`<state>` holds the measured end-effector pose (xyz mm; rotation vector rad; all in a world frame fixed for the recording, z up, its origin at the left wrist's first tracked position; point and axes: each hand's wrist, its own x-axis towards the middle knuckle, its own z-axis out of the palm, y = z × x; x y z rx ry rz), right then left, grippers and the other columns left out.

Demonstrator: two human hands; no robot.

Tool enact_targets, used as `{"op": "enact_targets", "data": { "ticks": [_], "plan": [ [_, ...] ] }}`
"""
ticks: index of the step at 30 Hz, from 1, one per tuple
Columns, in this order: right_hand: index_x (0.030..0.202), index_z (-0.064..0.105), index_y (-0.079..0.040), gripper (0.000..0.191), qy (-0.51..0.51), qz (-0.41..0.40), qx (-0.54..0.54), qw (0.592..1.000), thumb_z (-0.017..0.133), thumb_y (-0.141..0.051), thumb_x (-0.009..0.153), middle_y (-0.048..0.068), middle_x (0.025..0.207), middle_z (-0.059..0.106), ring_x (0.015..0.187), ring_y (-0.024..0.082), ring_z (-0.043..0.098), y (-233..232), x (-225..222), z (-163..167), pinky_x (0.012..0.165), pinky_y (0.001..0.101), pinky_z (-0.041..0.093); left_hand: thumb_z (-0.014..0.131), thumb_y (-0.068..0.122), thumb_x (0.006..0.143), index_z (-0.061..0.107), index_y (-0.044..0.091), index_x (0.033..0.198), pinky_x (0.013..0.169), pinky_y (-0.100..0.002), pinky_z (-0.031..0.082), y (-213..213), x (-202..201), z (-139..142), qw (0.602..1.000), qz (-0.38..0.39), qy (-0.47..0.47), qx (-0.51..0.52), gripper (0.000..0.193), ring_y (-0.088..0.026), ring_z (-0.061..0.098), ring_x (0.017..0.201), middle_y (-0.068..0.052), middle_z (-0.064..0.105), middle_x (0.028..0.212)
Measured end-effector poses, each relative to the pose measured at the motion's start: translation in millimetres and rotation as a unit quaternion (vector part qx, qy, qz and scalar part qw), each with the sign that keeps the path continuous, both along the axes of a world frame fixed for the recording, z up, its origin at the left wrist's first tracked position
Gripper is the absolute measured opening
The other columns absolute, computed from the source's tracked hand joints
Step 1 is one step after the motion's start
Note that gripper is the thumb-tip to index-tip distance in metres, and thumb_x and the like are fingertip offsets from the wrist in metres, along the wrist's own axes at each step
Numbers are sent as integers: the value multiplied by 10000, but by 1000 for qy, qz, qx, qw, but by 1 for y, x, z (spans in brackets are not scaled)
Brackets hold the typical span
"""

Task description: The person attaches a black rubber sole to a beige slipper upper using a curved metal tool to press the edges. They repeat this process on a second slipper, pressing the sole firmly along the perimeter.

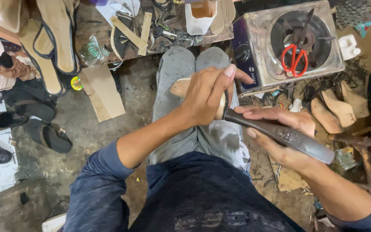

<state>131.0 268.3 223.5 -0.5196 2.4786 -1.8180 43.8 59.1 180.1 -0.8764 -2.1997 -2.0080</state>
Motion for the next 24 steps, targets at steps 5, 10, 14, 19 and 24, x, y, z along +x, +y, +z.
{"op": "enact_targets", "data": {
  "ticks": [5, 10, 14, 19, 24],
  "plan": [
    [1113, 706, 14, 214, -144, -74, -265, 951, 695, -45, 907, 232, 1169, 756, 538, 92, 626, -35, 6, -1, 501, 236, 529, 274, 349, 1124, 766, 94, 1061, 697, -343, 509, -9, 0, 5, 1000, -10, -15, 17, 557, -189, 622, 597, -25, 597, 592],
    [1153, 650, 25, 229, -111, -101, -90, 985, 673, -66, 944, 232, 1170, 748, 591, 108, 612, -25, 25, -22, 502, 233, 499, 266, 327, 1135, 770, 100, 1068, 735, -358, 503, -18, 4, 4, 999, -7, 31, -17, 556, -205, 594, 609, -8, 594, 603],
    [1145, 675, 28, 235, -136, -97, -109, 980, 688, -66, 930, 223, 1115, 769, 545, 114, 607, -20, 17, -14, 478, 238, 488, 272, 316, 1136, 765, 100, 1045, 747, -360, 495, -17, 5, 2, 999, -15, 40, -22, 546, -193, 608, 608, 3, 587, 594],
    [1123, 704, 52, 243, -232, -97, -499, 829, 744, -55, 908, 260, 1129, 773, 488, 118, 639, -51, 12, -3, 459, 260, 533, 280, 304, 1146, 762, 97, 1051, 778, -367, 482, -20, 5, 2, 999, -10, 46, -7, 534, -205, 620, 672, 0, 602, 630],
    [1133, 696, 56, 254, -184, -139, -128, 964, 710, -33, 896, 247, 1132, 769, 545, 134, 608, -27, 24, -7, 472, 253, 489, 311, 280, 1140, 758, 97, 1040, 782, -382, 455, -20, 12, 1, 999, -21, 34, -25, 493, -217, 591, 657, -15, 571, 633]
  ]
}}
